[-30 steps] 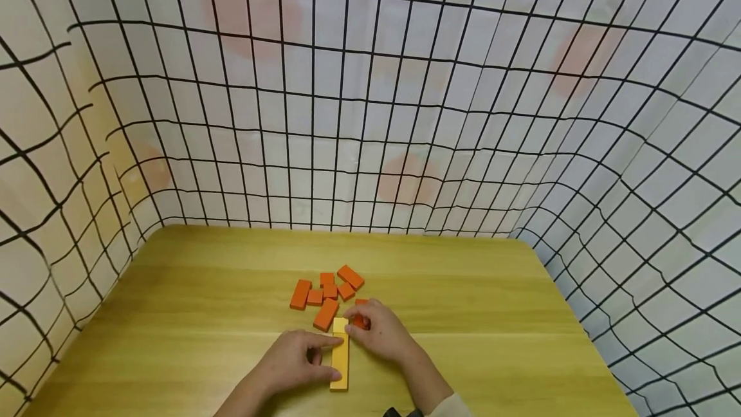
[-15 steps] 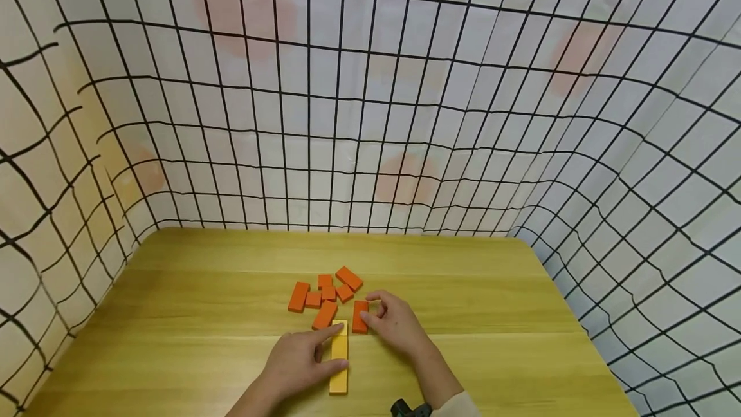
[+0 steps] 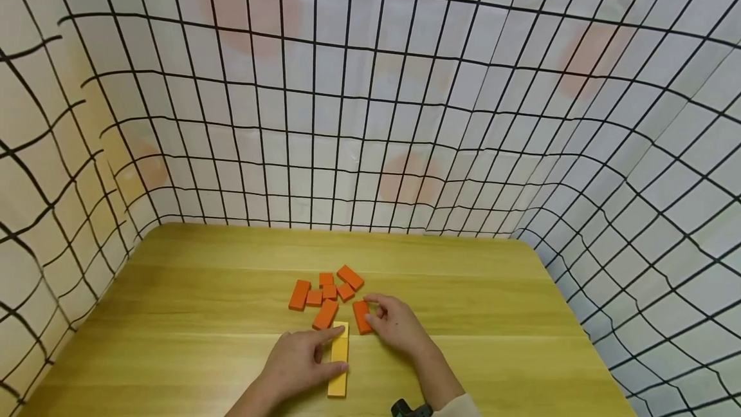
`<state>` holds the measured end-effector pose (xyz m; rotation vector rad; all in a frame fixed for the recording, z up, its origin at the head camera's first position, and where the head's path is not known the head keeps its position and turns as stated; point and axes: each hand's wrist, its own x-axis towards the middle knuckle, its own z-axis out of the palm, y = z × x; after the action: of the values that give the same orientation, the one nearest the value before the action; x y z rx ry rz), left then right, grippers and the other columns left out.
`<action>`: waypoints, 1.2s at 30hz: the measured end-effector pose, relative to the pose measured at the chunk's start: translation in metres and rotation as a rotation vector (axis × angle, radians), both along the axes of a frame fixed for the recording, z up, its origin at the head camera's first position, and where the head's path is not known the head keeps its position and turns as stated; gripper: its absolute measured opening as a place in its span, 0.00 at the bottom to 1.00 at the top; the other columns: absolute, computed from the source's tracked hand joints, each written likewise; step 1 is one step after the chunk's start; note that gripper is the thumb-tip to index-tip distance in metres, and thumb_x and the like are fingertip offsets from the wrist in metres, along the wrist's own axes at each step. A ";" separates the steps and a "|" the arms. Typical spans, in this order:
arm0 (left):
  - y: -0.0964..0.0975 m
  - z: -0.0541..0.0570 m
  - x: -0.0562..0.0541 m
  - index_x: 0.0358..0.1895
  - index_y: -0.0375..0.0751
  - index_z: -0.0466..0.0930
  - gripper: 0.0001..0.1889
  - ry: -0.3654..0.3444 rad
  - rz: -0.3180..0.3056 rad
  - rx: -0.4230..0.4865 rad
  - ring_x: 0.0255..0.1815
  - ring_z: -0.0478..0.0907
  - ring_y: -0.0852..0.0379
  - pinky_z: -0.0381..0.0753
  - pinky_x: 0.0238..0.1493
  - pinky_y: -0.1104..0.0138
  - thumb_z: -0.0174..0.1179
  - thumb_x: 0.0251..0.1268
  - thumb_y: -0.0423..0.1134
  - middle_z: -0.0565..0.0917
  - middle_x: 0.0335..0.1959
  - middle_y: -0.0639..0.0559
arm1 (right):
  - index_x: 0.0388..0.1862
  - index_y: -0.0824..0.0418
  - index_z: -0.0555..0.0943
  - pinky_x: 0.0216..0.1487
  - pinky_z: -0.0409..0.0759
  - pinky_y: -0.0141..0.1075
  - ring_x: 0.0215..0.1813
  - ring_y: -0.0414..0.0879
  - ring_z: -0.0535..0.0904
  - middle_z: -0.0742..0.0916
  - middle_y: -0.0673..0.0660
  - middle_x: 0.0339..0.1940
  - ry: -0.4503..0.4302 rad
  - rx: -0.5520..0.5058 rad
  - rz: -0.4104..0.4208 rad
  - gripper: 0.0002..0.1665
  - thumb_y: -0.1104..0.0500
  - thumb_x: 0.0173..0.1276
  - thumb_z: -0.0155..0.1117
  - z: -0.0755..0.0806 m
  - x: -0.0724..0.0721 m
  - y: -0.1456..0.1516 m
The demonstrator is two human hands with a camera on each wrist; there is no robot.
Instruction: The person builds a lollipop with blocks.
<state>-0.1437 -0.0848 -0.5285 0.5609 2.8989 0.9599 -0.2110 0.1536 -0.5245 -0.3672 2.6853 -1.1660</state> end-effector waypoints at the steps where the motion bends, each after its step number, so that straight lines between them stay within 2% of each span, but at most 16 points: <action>1: 0.000 0.001 0.001 0.65 0.62 0.81 0.34 -0.006 -0.003 0.003 0.18 0.61 0.70 0.60 0.34 0.67 0.68 0.56 0.69 0.68 0.15 0.69 | 0.64 0.51 0.81 0.35 0.72 0.35 0.31 0.41 0.73 0.80 0.49 0.34 0.008 0.003 0.005 0.21 0.53 0.74 0.66 0.000 0.001 0.001; 6: 0.001 0.002 0.005 0.65 0.62 0.81 0.34 -0.017 -0.005 -0.001 0.18 0.61 0.69 0.59 0.34 0.66 0.68 0.55 0.69 0.68 0.15 0.69 | 0.65 0.52 0.81 0.36 0.72 0.34 0.32 0.40 0.72 0.80 0.48 0.34 0.021 0.014 0.027 0.20 0.55 0.76 0.64 -0.001 0.001 0.002; 13: 0.000 0.002 0.006 0.65 0.62 0.82 0.34 0.042 0.011 -0.018 0.20 0.60 0.70 0.59 0.35 0.66 0.68 0.54 0.70 0.67 0.16 0.70 | 0.65 0.51 0.80 0.36 0.73 0.35 0.34 0.42 0.73 0.79 0.49 0.36 0.013 0.004 0.028 0.19 0.57 0.78 0.60 0.001 -0.003 0.001; 17: -0.001 0.002 0.007 0.64 0.61 0.83 0.34 0.044 0.004 -0.018 0.20 0.60 0.70 0.58 0.34 0.67 0.68 0.54 0.69 0.67 0.16 0.70 | 0.65 0.51 0.81 0.37 0.72 0.35 0.35 0.42 0.73 0.79 0.50 0.37 0.010 0.003 0.021 0.19 0.58 0.78 0.60 -0.001 -0.003 0.001; 25: -0.002 -0.003 0.010 0.63 0.60 0.83 0.34 0.062 0.001 -0.020 0.20 0.59 0.71 0.57 0.33 0.68 0.69 0.55 0.69 0.66 0.16 0.71 | 0.61 0.48 0.83 0.36 0.71 0.36 0.37 0.44 0.72 0.78 0.51 0.37 0.010 -0.037 -0.003 0.18 0.50 0.75 0.65 -0.004 0.000 -0.002; 31: 0.000 -0.003 0.010 0.63 0.60 0.83 0.33 0.072 0.002 -0.005 0.20 0.59 0.71 0.57 0.33 0.68 0.69 0.54 0.68 0.66 0.16 0.72 | 0.59 0.48 0.85 0.40 0.72 0.38 0.40 0.45 0.72 0.78 0.51 0.40 0.003 -0.049 -0.023 0.18 0.48 0.72 0.68 -0.001 0.002 -0.002; 36: 0.002 -0.003 0.009 0.63 0.61 0.84 0.33 0.081 0.007 -0.005 0.21 0.59 0.71 0.57 0.34 0.68 0.68 0.54 0.70 0.66 0.17 0.72 | 0.57 0.47 0.86 0.42 0.73 0.37 0.41 0.44 0.72 0.79 0.49 0.40 0.057 -0.030 0.019 0.17 0.48 0.72 0.68 0.005 0.000 -0.005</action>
<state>-0.1348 -0.0832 -0.5317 0.6039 2.9750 0.9523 -0.2106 0.1481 -0.5191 -0.4356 2.7090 -1.2098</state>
